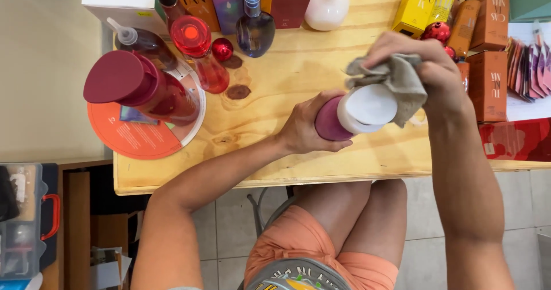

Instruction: The person wipes multiple cosmetic and decorative items on a wooden table using a gray cloth. They clean a maroon bottle, a purple pump bottle, several red spherical ornaments, a yellow box, a yellow tube, and an orange tube, handling each item one at a time and placing them back on the table.

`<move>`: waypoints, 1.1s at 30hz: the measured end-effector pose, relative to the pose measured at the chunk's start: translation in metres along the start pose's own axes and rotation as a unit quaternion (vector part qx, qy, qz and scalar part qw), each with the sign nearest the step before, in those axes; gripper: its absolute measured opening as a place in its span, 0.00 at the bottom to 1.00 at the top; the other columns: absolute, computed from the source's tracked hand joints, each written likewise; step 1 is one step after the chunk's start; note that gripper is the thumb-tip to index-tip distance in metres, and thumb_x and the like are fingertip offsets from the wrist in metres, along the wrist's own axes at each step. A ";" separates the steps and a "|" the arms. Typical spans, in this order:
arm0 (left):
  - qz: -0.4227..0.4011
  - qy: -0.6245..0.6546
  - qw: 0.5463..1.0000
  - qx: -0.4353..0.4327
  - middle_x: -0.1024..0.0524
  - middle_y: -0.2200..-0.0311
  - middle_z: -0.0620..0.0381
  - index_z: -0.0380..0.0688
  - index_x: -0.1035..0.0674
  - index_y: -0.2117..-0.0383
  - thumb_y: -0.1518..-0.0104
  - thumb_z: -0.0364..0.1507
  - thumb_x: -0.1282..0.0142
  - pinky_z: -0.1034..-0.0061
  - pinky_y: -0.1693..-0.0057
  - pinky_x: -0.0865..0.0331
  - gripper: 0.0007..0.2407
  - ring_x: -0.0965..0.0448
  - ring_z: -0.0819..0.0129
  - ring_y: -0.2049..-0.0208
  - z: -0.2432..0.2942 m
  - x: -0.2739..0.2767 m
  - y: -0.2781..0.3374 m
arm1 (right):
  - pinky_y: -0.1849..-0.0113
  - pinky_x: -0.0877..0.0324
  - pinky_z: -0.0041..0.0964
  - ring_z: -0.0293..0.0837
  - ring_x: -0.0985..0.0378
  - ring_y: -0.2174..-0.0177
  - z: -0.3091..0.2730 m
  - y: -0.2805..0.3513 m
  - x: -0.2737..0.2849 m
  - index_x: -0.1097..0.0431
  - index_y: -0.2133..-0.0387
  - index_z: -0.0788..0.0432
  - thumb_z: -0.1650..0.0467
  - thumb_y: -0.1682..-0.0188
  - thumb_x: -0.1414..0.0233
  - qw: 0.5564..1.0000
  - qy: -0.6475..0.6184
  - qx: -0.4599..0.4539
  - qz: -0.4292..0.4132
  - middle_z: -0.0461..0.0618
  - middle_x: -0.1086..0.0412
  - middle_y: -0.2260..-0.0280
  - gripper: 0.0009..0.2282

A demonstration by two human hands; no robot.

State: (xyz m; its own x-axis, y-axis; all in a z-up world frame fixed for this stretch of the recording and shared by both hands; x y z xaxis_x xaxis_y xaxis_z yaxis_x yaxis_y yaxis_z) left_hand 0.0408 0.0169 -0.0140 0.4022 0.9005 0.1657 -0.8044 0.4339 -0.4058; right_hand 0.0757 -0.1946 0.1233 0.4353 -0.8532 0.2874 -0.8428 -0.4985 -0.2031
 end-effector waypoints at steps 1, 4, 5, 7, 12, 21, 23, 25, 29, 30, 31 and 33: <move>-0.002 0.006 1.000 -0.003 0.21 0.56 0.61 0.56 0.32 0.43 0.61 0.41 0.25 0.74 0.52 0.24 0.35 0.19 0.67 0.58 0.000 0.000 0.000 | 0.57 0.36 0.36 0.46 0.32 0.62 0.002 -0.009 0.000 0.27 0.57 0.64 0.70 0.60 0.60 0.997 -0.052 -0.035 -0.042 0.56 0.33 0.59 0.20; 0.001 0.007 1.000 -0.010 0.21 0.57 0.61 0.55 0.33 0.44 0.61 0.41 0.25 0.75 0.53 0.25 0.35 0.20 0.68 0.60 -0.002 0.000 0.000 | 0.59 0.34 0.42 0.50 0.29 0.61 0.013 -0.026 0.004 0.27 0.53 0.61 0.66 0.59 0.54 0.977 -0.147 -0.050 -0.145 0.60 0.31 0.60 0.21; -0.003 0.003 1.000 -0.014 0.21 0.58 0.62 0.55 0.32 0.45 0.61 0.41 0.25 0.75 0.53 0.26 0.34 0.20 0.69 0.61 -0.003 0.000 0.001 | 0.58 0.33 0.44 0.50 0.28 0.59 0.016 -0.029 0.005 0.26 0.49 0.56 0.62 0.51 0.49 0.961 -0.192 -0.032 -0.199 0.60 0.31 0.59 0.19; -0.006 0.009 0.999 -0.030 0.20 0.56 0.60 0.55 0.33 0.44 0.59 0.42 0.25 0.75 0.51 0.24 0.35 0.19 0.69 0.59 0.001 0.003 0.001 | 0.60 0.35 0.40 0.48 0.28 0.62 0.002 -0.038 0.001 0.26 0.51 0.62 0.58 0.54 0.50 0.961 -0.141 -0.065 -0.229 0.57 0.31 0.60 0.24; -0.002 0.002 0.999 -0.052 0.20 0.54 0.59 0.55 0.32 0.44 0.58 0.41 0.25 0.75 0.51 0.25 0.34 0.18 0.68 0.58 0.006 0.004 0.000 | 0.64 0.34 0.32 0.42 0.26 0.67 -0.016 -0.032 -0.014 0.29 0.56 0.67 0.58 0.54 0.55 0.967 -0.059 -0.066 -0.240 0.52 0.31 0.62 0.24; 0.009 -0.019 1.000 0.002 0.23 0.48 0.64 0.58 0.32 0.43 0.60 0.41 0.25 0.73 0.48 0.22 0.35 0.17 0.66 0.53 0.005 -0.001 0.002 | 0.50 0.32 0.39 0.44 0.31 0.57 0.012 0.065 -0.084 0.36 0.53 0.60 0.62 0.43 0.55 0.926 0.066 0.041 0.369 0.52 0.35 0.57 0.14; 0.035 -0.042 0.998 -0.025 0.24 0.48 0.61 0.56 0.34 0.42 0.58 0.42 0.24 0.69 0.50 0.22 0.36 0.17 0.62 0.54 0.004 -0.004 0.004 | 0.50 0.38 0.40 0.47 0.34 0.56 0.007 0.078 -0.109 0.36 0.50 0.62 0.62 0.39 0.59 0.866 0.202 0.011 0.457 0.53 0.36 0.56 0.15; 0.037 -0.029 0.999 -0.024 0.22 0.51 0.57 0.55 0.32 0.42 0.61 0.42 0.23 0.62 0.48 0.23 0.37 0.17 0.56 0.53 -0.007 -0.007 0.006 | 0.49 0.38 0.45 0.51 0.34 0.54 0.007 0.078 -0.126 0.35 0.51 0.67 0.65 0.41 0.55 0.840 0.247 0.057 0.480 0.59 0.37 0.54 0.16; 0.039 -0.005 0.999 -0.022 0.21 0.54 0.52 0.53 0.31 0.41 0.62 0.42 0.23 0.53 0.46 0.25 0.38 0.18 0.48 0.52 -0.019 -0.010 0.007 | 0.48 0.38 0.51 0.58 0.34 0.52 0.029 0.089 -0.151 0.30 0.53 0.73 0.66 0.46 0.44 0.764 0.345 0.134 0.529 0.65 0.37 0.52 0.18; 0.037 -0.007 0.999 -0.023 0.21 0.54 0.52 0.53 0.31 0.41 0.62 0.42 0.23 0.53 0.46 0.25 0.38 0.18 0.48 0.52 -0.025 -0.011 0.007 | 0.48 0.38 0.51 0.58 0.34 0.52 0.027 0.092 -0.150 0.30 0.53 0.73 0.66 0.46 0.44 0.763 0.343 0.134 0.532 0.65 0.37 0.52 0.18; 0.017 0.045 0.999 -0.015 0.21 0.52 0.53 0.54 0.30 0.39 0.61 0.42 0.23 0.56 0.44 0.27 0.38 0.19 0.53 0.50 -0.032 -0.011 0.007 | 0.48 0.38 0.50 0.56 0.33 0.52 0.025 0.096 -0.149 0.29 0.53 0.72 0.67 0.46 0.45 0.776 0.305 0.129 0.537 0.64 0.36 0.53 0.17; -0.006 0.095 0.995 -0.009 0.21 0.51 0.53 0.55 0.30 0.38 0.61 0.42 0.23 0.58 0.41 0.29 0.39 0.19 0.57 0.47 -0.029 -0.008 0.006 | 0.47 0.38 0.49 0.55 0.33 0.52 0.014 0.099 -0.141 0.29 0.53 0.70 0.67 0.45 0.46 0.785 0.265 0.127 0.545 0.63 0.35 0.54 0.16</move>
State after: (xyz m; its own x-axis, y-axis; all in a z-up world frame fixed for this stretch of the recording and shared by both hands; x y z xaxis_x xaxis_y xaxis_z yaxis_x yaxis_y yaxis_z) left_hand 0.0456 0.0109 -0.0441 0.4889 0.8724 -0.0015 -0.7913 0.4427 -0.4218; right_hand -0.0647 -0.1254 0.0496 -0.7500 -0.6445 0.1489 -0.5044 0.4116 -0.7590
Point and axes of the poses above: each hand's wrist, its own y-axis away from the middle knuckle, its own x-axis out of the back of the hand, z = x × y, the point moved 2 cm from there along -y, towards the middle knuckle
